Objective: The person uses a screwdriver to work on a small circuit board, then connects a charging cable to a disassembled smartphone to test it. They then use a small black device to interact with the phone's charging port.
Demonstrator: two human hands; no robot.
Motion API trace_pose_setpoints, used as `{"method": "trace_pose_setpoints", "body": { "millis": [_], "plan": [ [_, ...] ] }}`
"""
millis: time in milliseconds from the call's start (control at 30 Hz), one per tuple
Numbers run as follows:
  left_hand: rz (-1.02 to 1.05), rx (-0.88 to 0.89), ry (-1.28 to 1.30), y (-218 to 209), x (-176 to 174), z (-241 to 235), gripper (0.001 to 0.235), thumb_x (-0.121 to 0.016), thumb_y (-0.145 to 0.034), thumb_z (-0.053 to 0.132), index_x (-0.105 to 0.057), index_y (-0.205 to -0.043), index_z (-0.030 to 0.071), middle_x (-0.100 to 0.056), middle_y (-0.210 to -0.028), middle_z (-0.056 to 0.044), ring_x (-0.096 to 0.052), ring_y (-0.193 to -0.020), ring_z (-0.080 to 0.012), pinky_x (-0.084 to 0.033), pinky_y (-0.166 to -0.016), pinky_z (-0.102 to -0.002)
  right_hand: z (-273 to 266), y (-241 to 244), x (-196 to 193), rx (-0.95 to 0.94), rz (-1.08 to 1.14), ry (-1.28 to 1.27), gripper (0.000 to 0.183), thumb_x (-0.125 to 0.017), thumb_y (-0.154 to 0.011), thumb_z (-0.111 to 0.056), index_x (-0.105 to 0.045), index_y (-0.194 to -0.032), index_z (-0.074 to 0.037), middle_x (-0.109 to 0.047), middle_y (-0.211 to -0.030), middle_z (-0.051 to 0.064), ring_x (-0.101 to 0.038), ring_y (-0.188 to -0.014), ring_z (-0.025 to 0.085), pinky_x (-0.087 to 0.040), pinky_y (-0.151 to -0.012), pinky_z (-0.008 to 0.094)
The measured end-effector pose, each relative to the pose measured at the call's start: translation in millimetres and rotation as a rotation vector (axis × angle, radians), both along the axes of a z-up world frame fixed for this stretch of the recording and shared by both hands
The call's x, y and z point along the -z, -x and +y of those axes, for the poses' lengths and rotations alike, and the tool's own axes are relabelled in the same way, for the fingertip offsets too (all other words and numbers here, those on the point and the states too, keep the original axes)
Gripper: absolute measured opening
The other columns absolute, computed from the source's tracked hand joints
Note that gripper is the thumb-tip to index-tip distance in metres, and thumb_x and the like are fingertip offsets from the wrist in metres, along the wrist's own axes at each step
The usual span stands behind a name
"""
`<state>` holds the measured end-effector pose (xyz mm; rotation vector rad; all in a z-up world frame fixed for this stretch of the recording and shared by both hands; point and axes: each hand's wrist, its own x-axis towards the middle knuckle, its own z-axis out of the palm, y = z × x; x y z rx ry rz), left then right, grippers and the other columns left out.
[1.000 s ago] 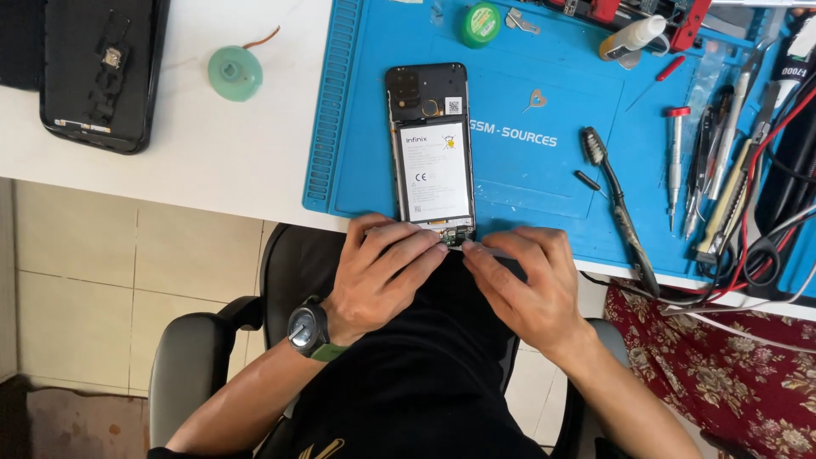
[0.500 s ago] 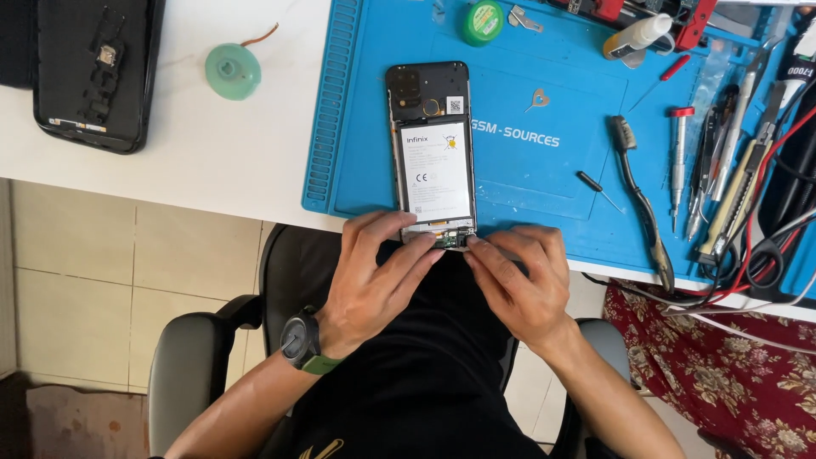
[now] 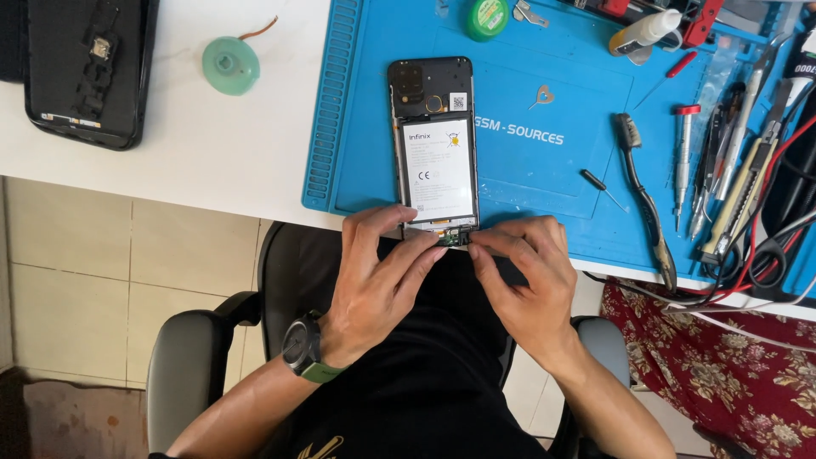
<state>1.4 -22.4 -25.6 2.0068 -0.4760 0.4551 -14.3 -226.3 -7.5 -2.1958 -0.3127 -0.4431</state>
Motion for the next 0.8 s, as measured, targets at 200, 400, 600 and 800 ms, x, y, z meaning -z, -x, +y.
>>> {"method": "trace_pose_setpoints", "body": {
  "millis": [200, 400, 600, 800],
  "plan": [
    [0.035, -0.003, -0.011, 2.0, -3.5, -0.5, 0.013, -0.086, -0.098, 0.008, -0.082, -0.109, 0.002, -0.065, -0.128, -0.016, -0.067, -0.120, -0.0389, -0.065, -0.099, -0.047, 5.1, 0.1, -7.5, 0.027, 0.109, -0.027, 0.011, -0.083, -0.100, -0.003, -0.082, -0.111, -0.005, -0.073, -0.092, 0.007, -0.069, -0.095, 0.031, -0.051, -0.087, 0.042],
    [0.044, 0.006, -0.012, 0.9, -5.8, 1.1, 0.013, -0.087, -0.098, 0.007, -0.081, -0.110, 0.002, -0.065, -0.128, -0.017, -0.067, -0.119, -0.0397, -0.065, -0.099, -0.048, 5.3, 3.4, -1.8, 0.007, 0.056, 0.019, 0.015, -0.081, -0.100, -0.003, -0.081, -0.115, -0.005, -0.073, -0.096, 0.006, -0.067, -0.096, 0.031, -0.048, -0.088, 0.042],
    [0.043, 0.024, -0.036, 0.3, -5.0, 4.0, 0.013, -0.086, -0.099, 0.008, -0.082, -0.111, 0.003, -0.064, -0.128, -0.016, -0.067, -0.120, -0.0397, -0.065, -0.099, -0.050, 3.5, 8.3, 8.8, 0.002, -0.069, 0.077, 0.018, -0.081, -0.098, 0.000, -0.085, -0.116, -0.003, -0.072, -0.099, 0.012, -0.068, -0.096, 0.033, -0.056, -0.091, 0.045],
    [0.048, 0.046, -0.049, -1.3, -6.1, 6.9, 0.017, -0.086, -0.099, 0.009, -0.083, -0.114, 0.003, -0.064, -0.127, -0.016, -0.067, -0.121, -0.0402, -0.066, -0.098, -0.050, 2.6, 9.4, 12.5, 0.014, -0.118, 0.088, 0.021, -0.082, -0.096, 0.001, -0.087, -0.117, 0.000, -0.072, -0.098, 0.016, -0.069, -0.094, 0.035, -0.061, -0.088, 0.047]
  ]
}}
